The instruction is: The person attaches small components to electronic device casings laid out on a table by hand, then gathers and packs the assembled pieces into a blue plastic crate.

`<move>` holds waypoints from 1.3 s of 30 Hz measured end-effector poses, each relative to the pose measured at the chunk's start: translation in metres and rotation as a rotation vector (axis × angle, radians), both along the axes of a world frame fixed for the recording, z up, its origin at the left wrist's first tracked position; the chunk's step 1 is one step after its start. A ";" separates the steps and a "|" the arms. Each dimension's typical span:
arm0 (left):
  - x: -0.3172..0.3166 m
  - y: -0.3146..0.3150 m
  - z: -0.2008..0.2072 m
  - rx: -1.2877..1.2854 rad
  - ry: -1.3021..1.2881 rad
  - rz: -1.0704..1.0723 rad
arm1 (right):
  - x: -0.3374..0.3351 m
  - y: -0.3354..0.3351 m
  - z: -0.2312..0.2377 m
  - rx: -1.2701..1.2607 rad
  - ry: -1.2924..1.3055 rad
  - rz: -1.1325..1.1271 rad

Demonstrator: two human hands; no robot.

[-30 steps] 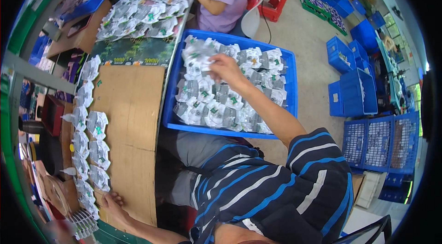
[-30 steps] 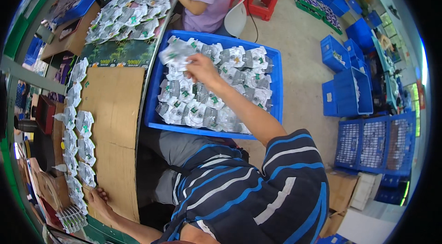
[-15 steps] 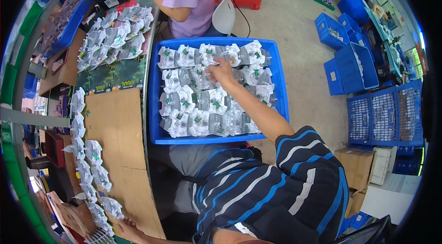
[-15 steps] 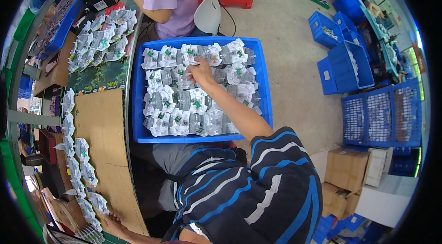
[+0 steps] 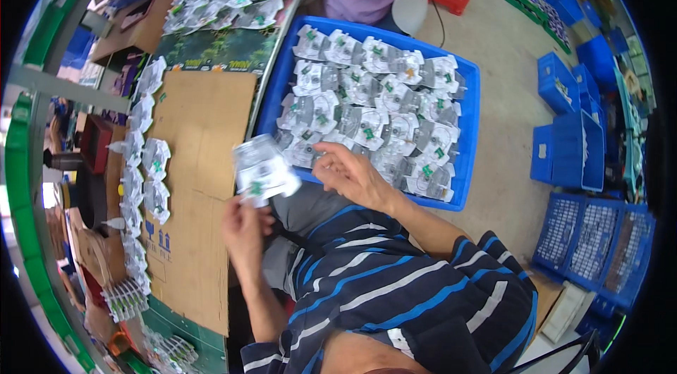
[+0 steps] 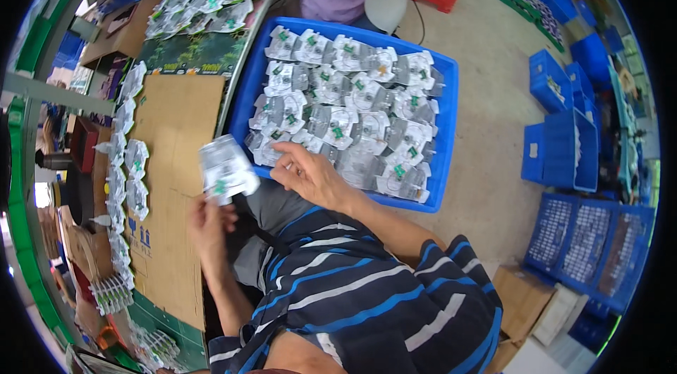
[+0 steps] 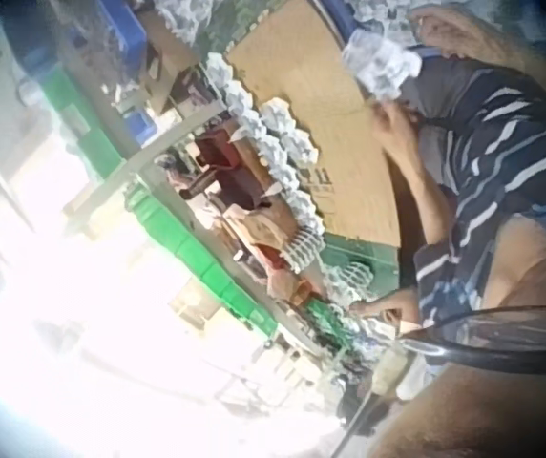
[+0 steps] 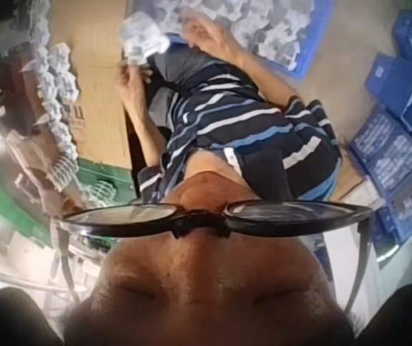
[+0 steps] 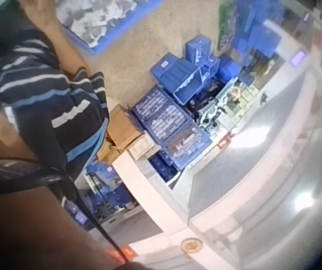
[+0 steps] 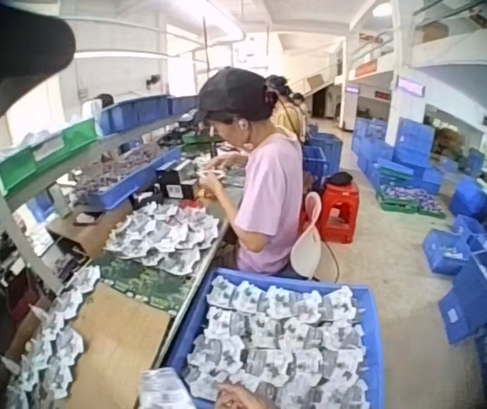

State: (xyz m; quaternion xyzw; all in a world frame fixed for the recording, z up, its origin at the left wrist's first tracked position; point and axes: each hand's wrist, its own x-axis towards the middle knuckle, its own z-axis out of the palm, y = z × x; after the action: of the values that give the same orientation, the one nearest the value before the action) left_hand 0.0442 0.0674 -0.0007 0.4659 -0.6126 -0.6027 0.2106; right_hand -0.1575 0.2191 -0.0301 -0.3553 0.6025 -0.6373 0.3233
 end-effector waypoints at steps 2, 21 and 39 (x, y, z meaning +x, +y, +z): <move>-0.029 0.017 -0.006 0.020 -0.004 -0.079 | 0.006 0.007 -0.005 -0.006 0.003 0.003; -0.153 0.044 -0.066 -1.058 -0.151 -0.726 | -0.130 0.075 -0.014 0.379 0.382 -0.662; -0.168 0.044 -0.086 -1.113 -0.283 -0.669 | -0.133 0.102 -0.026 0.403 0.403 -0.686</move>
State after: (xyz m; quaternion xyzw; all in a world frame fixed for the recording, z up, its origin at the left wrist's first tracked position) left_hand -0.1236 0.1113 -0.0868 0.1468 -0.9658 -0.1625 0.1388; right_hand -0.2909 0.3211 -0.0561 -0.1819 0.8487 -0.4955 0.0320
